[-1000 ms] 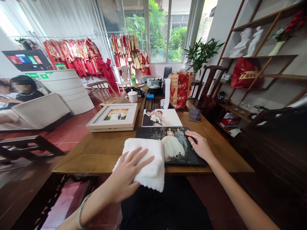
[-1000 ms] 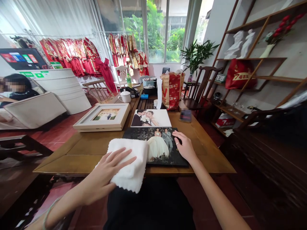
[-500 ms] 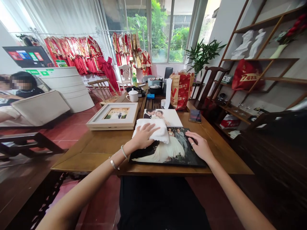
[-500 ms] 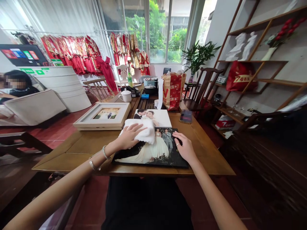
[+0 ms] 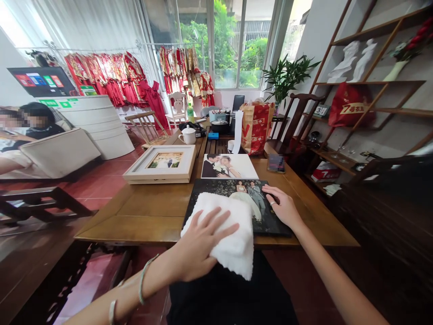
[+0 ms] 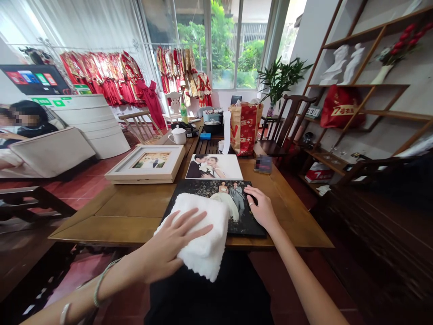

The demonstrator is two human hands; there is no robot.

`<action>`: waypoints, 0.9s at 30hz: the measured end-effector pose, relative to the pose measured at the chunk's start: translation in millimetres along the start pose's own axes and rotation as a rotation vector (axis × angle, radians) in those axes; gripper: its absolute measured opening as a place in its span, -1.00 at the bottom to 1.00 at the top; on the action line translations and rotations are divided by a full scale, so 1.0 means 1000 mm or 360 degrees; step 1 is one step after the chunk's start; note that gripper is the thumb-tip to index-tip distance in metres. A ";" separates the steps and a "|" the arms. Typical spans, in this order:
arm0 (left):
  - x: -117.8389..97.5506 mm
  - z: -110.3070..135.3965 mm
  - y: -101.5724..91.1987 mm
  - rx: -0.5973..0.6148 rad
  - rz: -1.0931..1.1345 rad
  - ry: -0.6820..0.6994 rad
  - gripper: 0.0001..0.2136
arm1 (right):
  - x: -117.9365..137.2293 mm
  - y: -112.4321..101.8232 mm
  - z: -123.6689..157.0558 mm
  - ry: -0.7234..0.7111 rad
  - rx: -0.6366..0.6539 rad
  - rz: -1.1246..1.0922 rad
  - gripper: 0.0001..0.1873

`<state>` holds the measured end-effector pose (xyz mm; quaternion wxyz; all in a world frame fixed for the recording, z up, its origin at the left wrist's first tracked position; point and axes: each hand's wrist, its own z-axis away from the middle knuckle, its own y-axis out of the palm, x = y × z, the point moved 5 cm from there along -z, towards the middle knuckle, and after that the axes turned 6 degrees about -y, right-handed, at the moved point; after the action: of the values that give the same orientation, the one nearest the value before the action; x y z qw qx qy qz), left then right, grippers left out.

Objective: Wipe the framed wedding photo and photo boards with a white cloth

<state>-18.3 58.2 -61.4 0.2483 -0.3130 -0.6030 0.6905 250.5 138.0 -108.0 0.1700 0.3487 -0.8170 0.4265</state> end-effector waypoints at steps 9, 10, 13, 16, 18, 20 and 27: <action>0.053 -0.085 -0.007 -0.0050 -0.0117 -0.0107 -0.34 | -0.008 0.005 0.005 -0.0004 0.0007 -0.0009 -0.69; 0.060 -0.093 -0.008 -0.0055 -0.0132 -0.0133 -0.36 | -0.009 0.005 0.005 -0.0006 0.0007 -0.0013 -0.69; 0.068 -0.104 -0.007 -0.0092 -0.0167 -0.0200 -0.40 | -0.010 0.006 0.005 -0.0011 0.0012 -0.0006 -0.69; 0.055 -0.092 -0.002 -0.0146 -0.0165 -0.0218 -0.35 | -0.009 0.006 0.005 -0.0016 0.0012 0.0014 -0.69; 0.036 -0.074 0.003 -0.0168 -0.0126 -0.0209 -0.30 | -0.007 0.006 0.003 -0.0020 0.0012 0.0022 -0.69; 0.014 -0.054 0.007 -0.0160 -0.0068 -0.0154 -0.25 | -0.005 0.007 0.001 -0.0026 0.0012 0.0025 -0.69; -0.029 -0.025 0.009 0.0002 0.0049 0.0130 -0.18 | 0.000 0.007 -0.003 -0.0022 -0.0028 -0.0005 -0.70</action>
<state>20.2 53.1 -68.6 0.2623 -0.3500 -0.5871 0.6812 245.1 143.4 -110.1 0.1680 0.3514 -0.8214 0.4167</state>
